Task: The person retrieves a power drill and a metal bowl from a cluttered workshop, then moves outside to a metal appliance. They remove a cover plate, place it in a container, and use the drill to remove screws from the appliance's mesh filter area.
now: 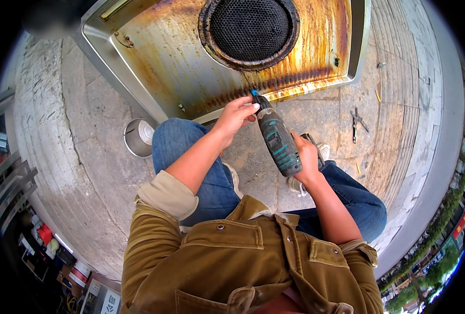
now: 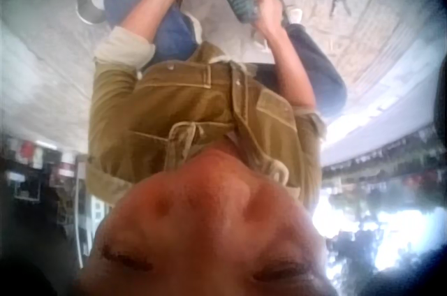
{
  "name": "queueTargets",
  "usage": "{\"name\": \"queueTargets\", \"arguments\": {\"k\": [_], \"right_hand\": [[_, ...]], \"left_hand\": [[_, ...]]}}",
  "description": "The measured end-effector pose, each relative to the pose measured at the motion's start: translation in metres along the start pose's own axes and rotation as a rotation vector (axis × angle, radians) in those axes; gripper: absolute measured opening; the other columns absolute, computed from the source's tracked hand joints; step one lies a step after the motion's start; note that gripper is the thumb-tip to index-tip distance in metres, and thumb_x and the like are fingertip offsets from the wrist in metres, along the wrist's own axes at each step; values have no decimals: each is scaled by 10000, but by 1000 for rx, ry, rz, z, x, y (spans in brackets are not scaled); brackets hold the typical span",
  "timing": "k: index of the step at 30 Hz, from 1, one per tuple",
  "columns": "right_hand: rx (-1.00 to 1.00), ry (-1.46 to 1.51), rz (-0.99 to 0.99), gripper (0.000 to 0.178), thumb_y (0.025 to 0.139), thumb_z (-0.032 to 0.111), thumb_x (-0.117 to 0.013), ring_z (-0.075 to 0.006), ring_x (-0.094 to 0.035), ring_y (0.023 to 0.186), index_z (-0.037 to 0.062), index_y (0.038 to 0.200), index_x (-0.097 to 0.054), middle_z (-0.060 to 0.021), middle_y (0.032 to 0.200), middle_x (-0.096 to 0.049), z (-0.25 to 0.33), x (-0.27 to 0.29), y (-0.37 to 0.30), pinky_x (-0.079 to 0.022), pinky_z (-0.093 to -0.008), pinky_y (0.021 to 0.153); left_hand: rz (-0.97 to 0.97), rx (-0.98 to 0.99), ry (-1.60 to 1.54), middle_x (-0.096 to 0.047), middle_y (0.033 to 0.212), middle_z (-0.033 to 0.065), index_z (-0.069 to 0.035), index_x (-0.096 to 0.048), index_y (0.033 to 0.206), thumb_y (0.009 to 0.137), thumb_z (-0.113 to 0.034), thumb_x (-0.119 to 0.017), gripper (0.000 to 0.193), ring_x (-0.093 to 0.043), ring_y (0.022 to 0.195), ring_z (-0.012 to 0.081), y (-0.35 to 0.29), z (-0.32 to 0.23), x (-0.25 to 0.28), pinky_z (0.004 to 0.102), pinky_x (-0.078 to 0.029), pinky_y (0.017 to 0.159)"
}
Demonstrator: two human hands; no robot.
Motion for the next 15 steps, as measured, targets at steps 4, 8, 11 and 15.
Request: {"name": "queueTargets", "arguments": {"k": [4, 8, 11, 15], "right_hand": [[-27, 10, 13, 396, 662, 130, -617, -337, -603, 765, 46, 1045, -566, -169, 830, -622, -1, -2, 1, -469, -371, 659], [-18, -8, 18, 351, 662, 136, -619, -346, -596, 740, 45, 997, -569, -173, 800, -616, 2, -3, 2, -465, -384, 639], [-26, -26, 23, 305, 663, 142, -619, -354, -589, 714, 43, 947, -567, -175, 773, -607, 7, -1, 3, -460, -395, 620], [-38, -27, 11, 280, 663, 155, -620, -361, -584, 694, 40, 912, -564, -180, 752, -597, 6, -2, 2, -457, -406, 606]], "left_hand": [[-5, 1, -1, -581, 962, 30, -67, -499, 1200, 825, -312, -585, 456, -526, 815, 130, 2, 1, 1, 349, -379, 802], [-14, 11, 12, -582, 943, 17, -87, -527, 1140, 848, -341, -538, 387, -529, 813, 125, -1, -2, -2, 336, -367, 794], [26, 19, -32, -579, 928, 8, -107, -550, 1059, 866, -376, -500, 335, -530, 805, 122, -1, -2, -5, 323, -358, 785], [61, 49, -89, -573, 917, 6, -124, -556, 992, 876, -430, -470, 339, -527, 801, 120, 2, 5, -5, 314, -353, 769]]}}
Point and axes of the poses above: each hand's wrist, its own y-axis towards the middle knuckle, its own x-axis out of the back of the hand, z = x × y, the point moved 6 cm from there along y, towards the middle knuckle
